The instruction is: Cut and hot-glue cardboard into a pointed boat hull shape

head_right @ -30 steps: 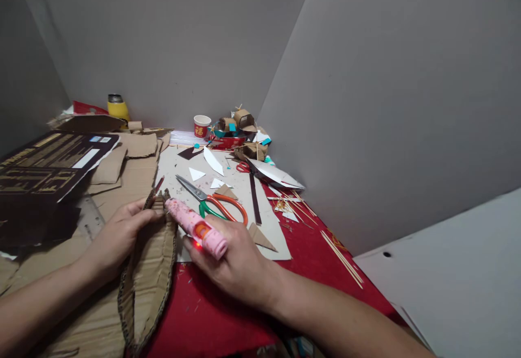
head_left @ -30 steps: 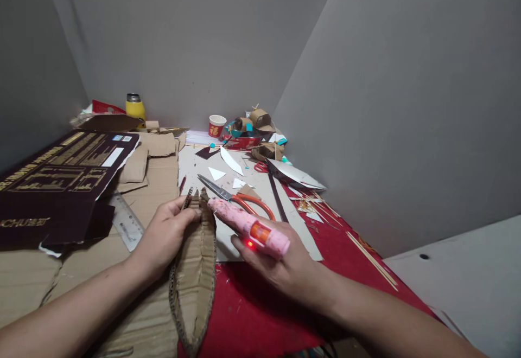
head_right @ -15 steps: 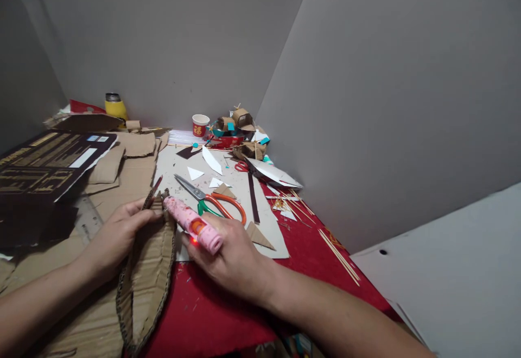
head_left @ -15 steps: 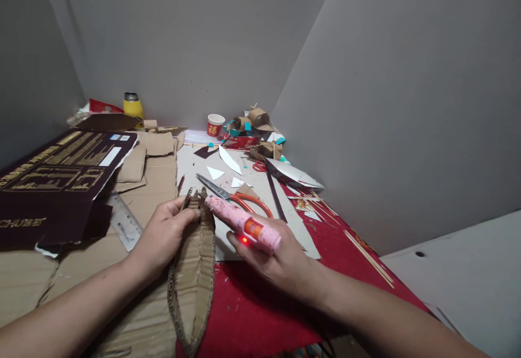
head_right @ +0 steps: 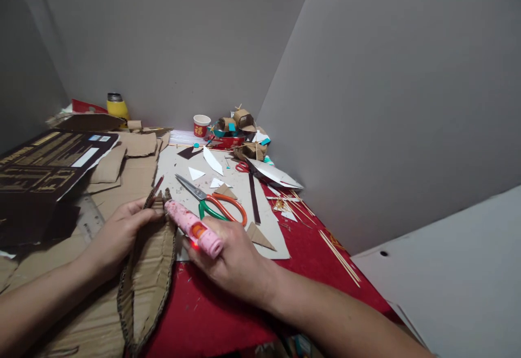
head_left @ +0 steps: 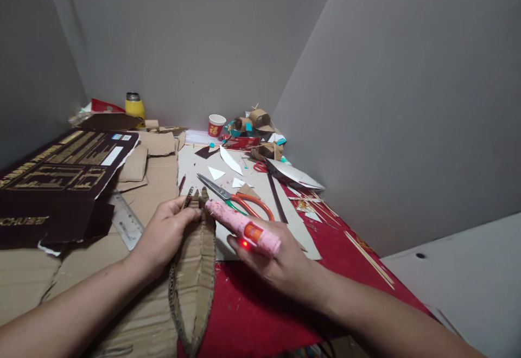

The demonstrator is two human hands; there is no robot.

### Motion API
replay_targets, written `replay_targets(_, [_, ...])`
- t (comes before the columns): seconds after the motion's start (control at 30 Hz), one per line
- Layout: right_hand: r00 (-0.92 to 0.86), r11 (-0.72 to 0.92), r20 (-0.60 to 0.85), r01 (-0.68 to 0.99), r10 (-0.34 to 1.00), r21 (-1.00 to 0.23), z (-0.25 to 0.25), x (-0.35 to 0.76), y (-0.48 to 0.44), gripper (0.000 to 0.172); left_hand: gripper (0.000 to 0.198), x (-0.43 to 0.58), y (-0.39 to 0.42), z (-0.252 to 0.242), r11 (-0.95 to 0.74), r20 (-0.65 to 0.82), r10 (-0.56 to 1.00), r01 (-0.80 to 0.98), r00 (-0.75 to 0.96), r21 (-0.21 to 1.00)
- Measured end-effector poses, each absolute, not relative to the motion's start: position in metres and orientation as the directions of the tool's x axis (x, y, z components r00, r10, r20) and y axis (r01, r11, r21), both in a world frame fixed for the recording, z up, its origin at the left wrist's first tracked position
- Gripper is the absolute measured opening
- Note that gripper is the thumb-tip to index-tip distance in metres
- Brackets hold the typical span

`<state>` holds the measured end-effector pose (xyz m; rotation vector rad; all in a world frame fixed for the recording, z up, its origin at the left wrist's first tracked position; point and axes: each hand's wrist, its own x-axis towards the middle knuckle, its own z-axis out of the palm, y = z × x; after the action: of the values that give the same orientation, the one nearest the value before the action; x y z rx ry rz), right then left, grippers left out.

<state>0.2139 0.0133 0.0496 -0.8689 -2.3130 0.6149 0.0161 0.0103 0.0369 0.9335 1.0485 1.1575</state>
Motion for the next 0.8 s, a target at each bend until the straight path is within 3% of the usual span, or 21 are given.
replay_targets(0.17, [-0.610,0.738,0.457,0.354,0.647,-0.574,0.057,0.225,0.013,0.046,0.020,0.013,0.010,0.036,0.186,-0.172,0.982,-0.266,0.076,0.946])
replay_targets(0.3, [-0.476,0.631,0.416,0.547,0.775,-0.549,0.055,0.246,0.029,0.032,0.020,0.013,0.010,0.036,0.199,-0.190,0.980,-0.283,0.058,0.938])
replay_targets(0.33, [-0.447,0.595,0.393,0.630,0.803,-0.498,0.053,0.250,0.035,0.027,0.020,0.013,0.009,0.037,0.201,-0.192,0.980,-0.287,0.060,0.937])
replay_targets(0.43, [-0.369,0.419,0.221,0.871,0.903,-0.258,0.045,0.260,0.052,0.033,0.019,0.014,0.009,0.038,0.207,-0.196,0.978,-0.299,0.068,0.932])
replay_targets(0.5, [-0.313,0.327,0.132,0.939,0.941,-0.105,0.042,0.263,0.060,0.033,0.016,0.015,0.008,0.039,0.218,-0.203,0.976,-0.310,0.078,0.925])
replay_targets(0.6, [-0.335,0.336,0.050,0.942,0.941,-0.007,0.047,0.269,0.064,0.031,0.018,0.014,0.008,0.039,0.219,-0.199,0.975,-0.334,0.095,0.917])
replay_targets(0.7, [-0.426,0.429,0.087,0.903,0.901,-0.022,0.064,0.274,0.057,0.033,0.021,0.014,0.008,0.039,0.204,-0.184,0.979,-0.327,0.091,0.923])
replay_targets(0.77, [-0.438,0.461,0.173,0.878,0.882,-0.127,0.076,0.269,0.047,0.035,0.020,0.014,0.007,0.039,0.209,-0.186,0.977,-0.321,0.100,0.924])
replay_targets(0.8, [-0.433,0.481,0.230,0.844,0.872,-0.238,0.080,0.263,0.041,0.032,0.020,0.014,0.007,0.039,0.214,-0.188,0.976,-0.323,0.110,0.922])
